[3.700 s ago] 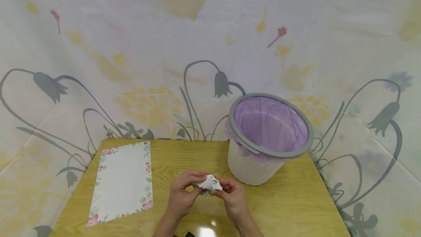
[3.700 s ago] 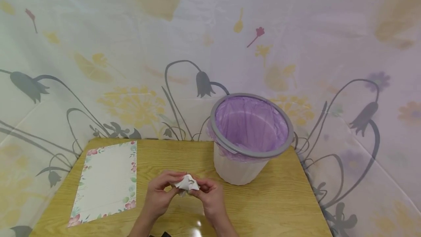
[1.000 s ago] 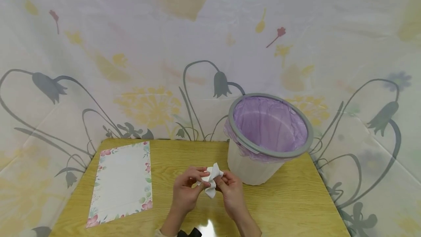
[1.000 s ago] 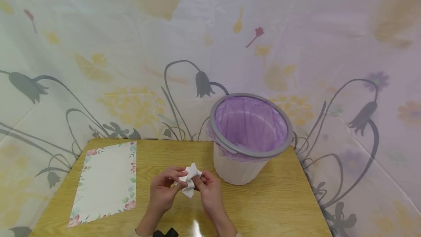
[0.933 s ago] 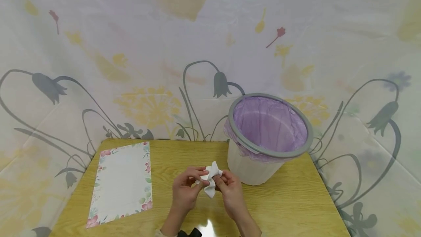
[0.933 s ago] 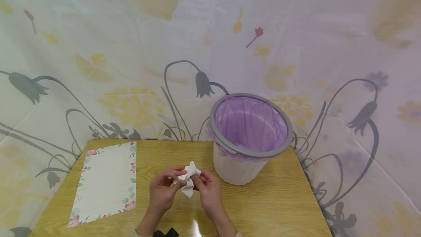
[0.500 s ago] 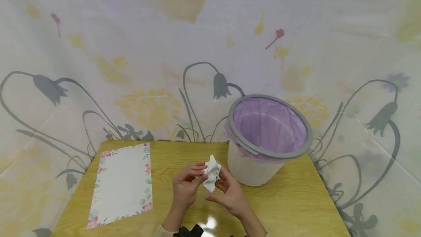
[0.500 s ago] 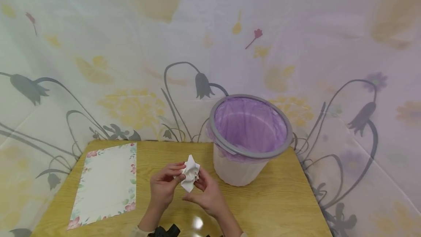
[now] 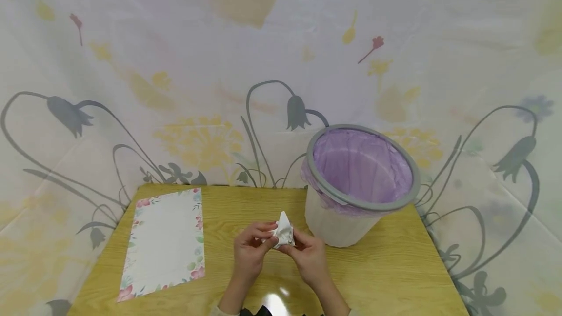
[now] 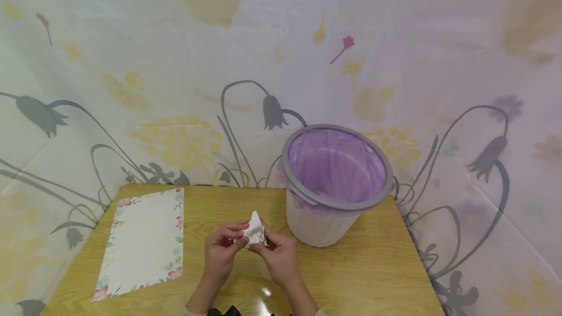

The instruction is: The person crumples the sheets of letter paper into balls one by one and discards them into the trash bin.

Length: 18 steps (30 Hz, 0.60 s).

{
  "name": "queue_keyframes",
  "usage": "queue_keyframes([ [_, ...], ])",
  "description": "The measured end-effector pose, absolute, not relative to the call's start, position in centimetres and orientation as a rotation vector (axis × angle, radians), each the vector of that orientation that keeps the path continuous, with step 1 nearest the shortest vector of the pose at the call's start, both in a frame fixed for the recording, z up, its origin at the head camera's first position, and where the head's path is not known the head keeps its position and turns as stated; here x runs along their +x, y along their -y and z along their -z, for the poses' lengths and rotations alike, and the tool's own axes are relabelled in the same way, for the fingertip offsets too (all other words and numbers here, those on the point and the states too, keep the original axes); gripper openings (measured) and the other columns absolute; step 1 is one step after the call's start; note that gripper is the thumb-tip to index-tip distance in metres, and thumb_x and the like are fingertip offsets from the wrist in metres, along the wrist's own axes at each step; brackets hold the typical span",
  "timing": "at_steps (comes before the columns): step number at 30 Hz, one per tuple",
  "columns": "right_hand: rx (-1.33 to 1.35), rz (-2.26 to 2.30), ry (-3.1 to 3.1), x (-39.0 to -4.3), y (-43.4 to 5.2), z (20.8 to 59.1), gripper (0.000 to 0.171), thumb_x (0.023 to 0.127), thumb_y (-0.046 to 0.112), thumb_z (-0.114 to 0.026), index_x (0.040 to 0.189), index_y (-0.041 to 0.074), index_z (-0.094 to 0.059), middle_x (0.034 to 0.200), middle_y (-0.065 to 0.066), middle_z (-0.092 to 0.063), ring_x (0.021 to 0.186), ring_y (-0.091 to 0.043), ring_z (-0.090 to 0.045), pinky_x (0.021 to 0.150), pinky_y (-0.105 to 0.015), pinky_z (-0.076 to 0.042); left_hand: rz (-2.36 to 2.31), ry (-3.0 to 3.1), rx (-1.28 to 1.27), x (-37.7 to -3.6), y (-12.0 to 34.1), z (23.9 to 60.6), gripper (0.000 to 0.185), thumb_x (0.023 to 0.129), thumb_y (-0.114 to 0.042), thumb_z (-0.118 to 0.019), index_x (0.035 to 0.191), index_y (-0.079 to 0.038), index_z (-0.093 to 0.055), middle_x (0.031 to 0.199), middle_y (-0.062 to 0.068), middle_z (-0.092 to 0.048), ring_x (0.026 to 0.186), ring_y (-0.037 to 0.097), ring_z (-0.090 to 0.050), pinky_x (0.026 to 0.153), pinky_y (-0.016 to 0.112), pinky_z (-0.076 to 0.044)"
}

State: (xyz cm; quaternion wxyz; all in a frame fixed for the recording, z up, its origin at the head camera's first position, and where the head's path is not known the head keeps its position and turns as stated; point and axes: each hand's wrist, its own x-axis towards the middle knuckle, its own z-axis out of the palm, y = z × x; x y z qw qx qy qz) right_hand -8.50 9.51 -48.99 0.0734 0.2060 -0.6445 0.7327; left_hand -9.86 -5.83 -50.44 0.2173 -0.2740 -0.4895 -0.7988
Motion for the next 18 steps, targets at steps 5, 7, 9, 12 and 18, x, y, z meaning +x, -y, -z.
queue_keyframes([
  [5, 0.634, -2.153, 1.977, -8.4, -9.8, 49.5, 0.042, 0.084, -0.011, -0.071, 0.121, -0.021, -0.056, 0.117, -0.036, -0.06, 0.101, -0.019, -0.068, 0.076, -0.032, -0.059, 2.043, 1.688, -0.732, -9.2, 7.1, 50.4, 0.021, 0.078, 0.014, -0.075, 0.093, 0.002, -0.065, 0.113, 0.02, -0.067, 0.108, 0.023, -0.064, 0.082, 0.032, -0.058],
  [7, 0.665, -2.129, 1.996, -8.5, -10.0, 49.4, 0.04, 0.084, -0.011, -0.07, 0.12, -0.022, -0.057, 0.115, -0.036, -0.061, 0.101, -0.018, -0.068, 0.076, -0.03, -0.058, 1.907, 1.779, -0.819, -9.2, 7.7, 50.1, 0.031, 0.075, 0.016, -0.078, 0.099, 0.0, -0.066, 0.121, 0.025, -0.062, 0.114, 0.028, -0.061, 0.089, 0.032, -0.055],
  [9, 0.693, -2.11, 2.02, -8.6, -10.1, 49.3, 0.04, 0.084, -0.01, -0.07, 0.12, -0.022, -0.057, 0.114, -0.035, -0.062, 0.101, -0.017, -0.068, 0.077, -0.03, -0.058, 1.728, 1.846, -0.939, -9.5, 8.4, 49.5, 0.041, 0.073, 0.009, -0.083, 0.109, -0.004, -0.068, 0.13, 0.025, -0.058, 0.123, 0.033, -0.055, 0.098, 0.034, -0.05],
  [12, 0.747, -2.092, 2.049, -8.7, -10.4, 49.1, 0.039, 0.085, -0.009, -0.07, 0.119, -0.022, -0.057, 0.113, -0.034, -0.063, 0.102, -0.017, -0.068, 0.08, -0.03, -0.058, 1.422, 1.945, -1.099, -10.0, 9.0, 48.4, 0.056, 0.075, -0.016, -0.088, 0.126, -0.008, -0.066, 0.141, 0.02, -0.053, 0.133, 0.036, -0.046, 0.109, 0.038, -0.041],
  [18, 0.777, -2.094, 2.032, -8.6, -10.3, 48.7, 0.037, 0.084, -0.01, -0.07, 0.117, -0.022, -0.059, 0.111, -0.033, -0.064, 0.101, -0.018, -0.069, 0.079, -0.031, -0.058, 1.147, 2.0, -1.244, -10.1, 9.3, 47.0, 0.07, 0.075, -0.022, -0.087, 0.136, -0.003, -0.059, 0.14, 0.013, -0.057, 0.13, 0.034, -0.051, 0.106, 0.037, -0.044],
])
